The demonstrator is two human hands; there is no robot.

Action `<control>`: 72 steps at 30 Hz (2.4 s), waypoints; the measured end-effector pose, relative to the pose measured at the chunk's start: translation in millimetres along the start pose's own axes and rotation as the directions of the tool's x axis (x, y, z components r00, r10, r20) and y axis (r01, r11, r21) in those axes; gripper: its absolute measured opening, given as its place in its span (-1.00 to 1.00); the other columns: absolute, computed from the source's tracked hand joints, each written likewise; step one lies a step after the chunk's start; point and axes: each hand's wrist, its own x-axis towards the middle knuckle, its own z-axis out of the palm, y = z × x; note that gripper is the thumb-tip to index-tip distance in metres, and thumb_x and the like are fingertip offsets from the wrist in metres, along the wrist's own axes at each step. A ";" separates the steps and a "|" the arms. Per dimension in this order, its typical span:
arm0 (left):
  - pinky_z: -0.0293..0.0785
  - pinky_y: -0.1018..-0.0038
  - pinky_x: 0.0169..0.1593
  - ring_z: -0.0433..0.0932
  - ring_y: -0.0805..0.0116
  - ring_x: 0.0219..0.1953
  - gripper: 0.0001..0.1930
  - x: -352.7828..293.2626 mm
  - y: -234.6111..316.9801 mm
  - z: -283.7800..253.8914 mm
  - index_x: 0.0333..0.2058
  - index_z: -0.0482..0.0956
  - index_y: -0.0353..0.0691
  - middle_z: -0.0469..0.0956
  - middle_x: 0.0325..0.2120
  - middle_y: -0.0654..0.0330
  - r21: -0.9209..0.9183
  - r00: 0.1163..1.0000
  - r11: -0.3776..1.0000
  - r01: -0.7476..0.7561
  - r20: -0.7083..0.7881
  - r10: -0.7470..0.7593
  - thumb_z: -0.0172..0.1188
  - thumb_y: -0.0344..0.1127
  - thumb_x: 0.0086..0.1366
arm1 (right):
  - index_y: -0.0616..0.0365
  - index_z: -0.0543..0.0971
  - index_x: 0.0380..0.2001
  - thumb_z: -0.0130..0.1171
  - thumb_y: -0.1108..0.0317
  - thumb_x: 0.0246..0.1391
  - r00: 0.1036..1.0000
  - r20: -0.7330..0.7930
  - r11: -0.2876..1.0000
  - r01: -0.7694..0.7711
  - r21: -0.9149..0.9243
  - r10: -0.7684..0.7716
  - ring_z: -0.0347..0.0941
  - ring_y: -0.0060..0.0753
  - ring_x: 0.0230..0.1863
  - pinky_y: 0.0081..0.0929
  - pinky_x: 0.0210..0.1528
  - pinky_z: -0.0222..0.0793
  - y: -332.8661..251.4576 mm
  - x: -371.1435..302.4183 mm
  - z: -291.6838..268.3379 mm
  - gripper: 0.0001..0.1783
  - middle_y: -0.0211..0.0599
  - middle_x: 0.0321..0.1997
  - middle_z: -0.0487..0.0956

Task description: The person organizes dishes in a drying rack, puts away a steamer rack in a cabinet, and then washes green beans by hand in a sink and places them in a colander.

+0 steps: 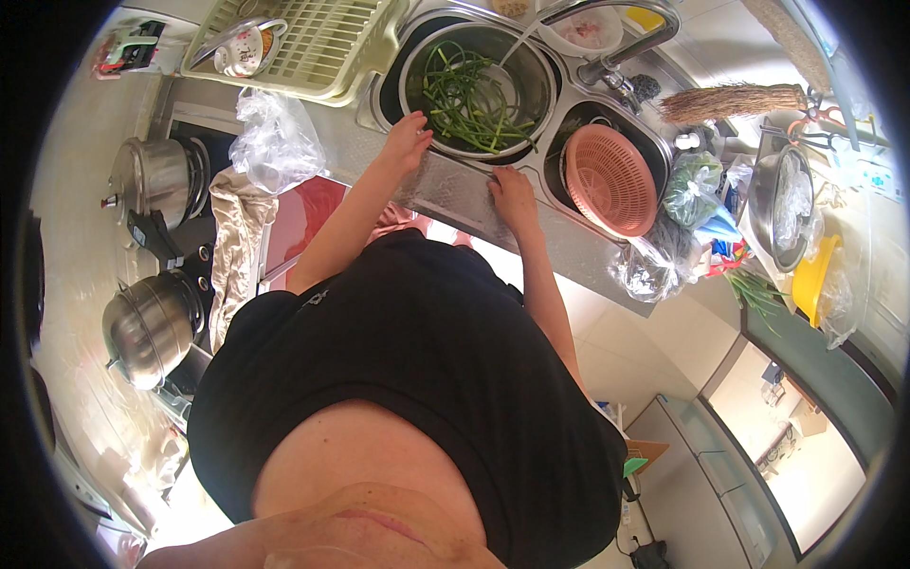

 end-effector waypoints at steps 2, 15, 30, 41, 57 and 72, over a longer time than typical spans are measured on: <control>0.23 0.33 0.12 0.31 0.14 -0.02 -0.50 -0.4 -0.5 -0.3 0.15 0.18 -0.21 0.24 0.07 0.11 -0.003 1.000 1.000 -0.004 -0.002 0.004 0.00 -0.34 0.24 | 0.24 0.49 -0.13 0.09 0.33 -0.03 1.000 0.005 1.000 -0.004 0.005 0.004 0.34 0.06 0.01 -0.19 0.06 0.23 -0.8 0.1 -0.4 -0.64 0.08 -0.03 0.45; 0.24 0.35 0.11 0.32 0.13 0.01 -0.51 -4.1 1.9 -2.7 0.16 0.16 -0.22 0.24 0.09 0.10 -0.011 1.000 1.000 -0.019 0.012 0.019 -0.02 -0.36 0.25 | 0.27 0.49 -0.13 0.07 0.33 -0.01 1.000 0.019 1.000 -0.008 0.007 0.008 0.30 0.05 0.08 -0.18 0.11 0.20 -0.4 0.2 -0.7 -0.64 0.07 -0.04 0.47; 0.28 0.40 0.04 0.34 0.20 -0.04 -0.53 0.2 -3.6 -3.9 0.14 0.18 -0.22 0.31 0.00 0.14 -0.042 1.000 0.999 -0.029 -0.001 0.029 -0.01 -0.37 0.24 | 0.25 0.48 -0.10 0.08 0.36 0.02 0.999 0.036 1.000 -0.020 0.001 0.020 0.29 -0.01 0.12 -0.25 0.12 0.21 -6.6 -0.9 -6.4 -0.65 0.02 -0.04 0.47; 0.12 0.36 0.16 0.19 0.19 0.13 -0.42 -4.0 6.6 1.5 0.22 0.10 -0.06 0.19 0.14 0.21 0.006 0.997 1.000 0.016 0.079 -0.016 0.05 -0.19 0.24 | 0.08 0.39 0.04 0.15 0.18 -0.02 0.982 -0.171 0.997 0.079 -0.011 -0.079 0.22 0.19 0.10 -0.07 0.03 0.24 -6.1 102.3 7.0 -0.48 0.05 0.15 0.29; -0.19 0.24 0.30 -0.15 0.01 0.30 -0.21 33.5 27.1 6.8 0.29 -0.32 -0.07 -0.13 0.29 0.11 0.107 0.975 0.994 0.038 0.213 -0.060 -0.01 -0.14 0.26 | -0.05 0.13 0.24 0.31 0.10 -0.26 0.986 0.158 0.999 -0.047 0.001 0.046 0.28 0.03 0.10 -0.31 0.12 0.22 61.5 230.3 -9.9 -0.06 0.00 0.20 0.25; 0.26 0.06 0.10 0.13 0.04 0.20 -0.19 83.4 29.8 59.9 0.26 -0.04 -0.09 0.06 0.18 -0.05 0.427 1.000 0.904 0.022 -0.023 -0.013 0.20 -0.06 0.14 | 0.03 0.29 0.14 0.30 0.08 -0.15 0.889 -0.179 0.906 -0.407 0.116 0.422 0.31 0.01 0.07 -0.18 -0.02 0.31 37.3 210.8 30.0 -0.25 -0.05 0.19 0.27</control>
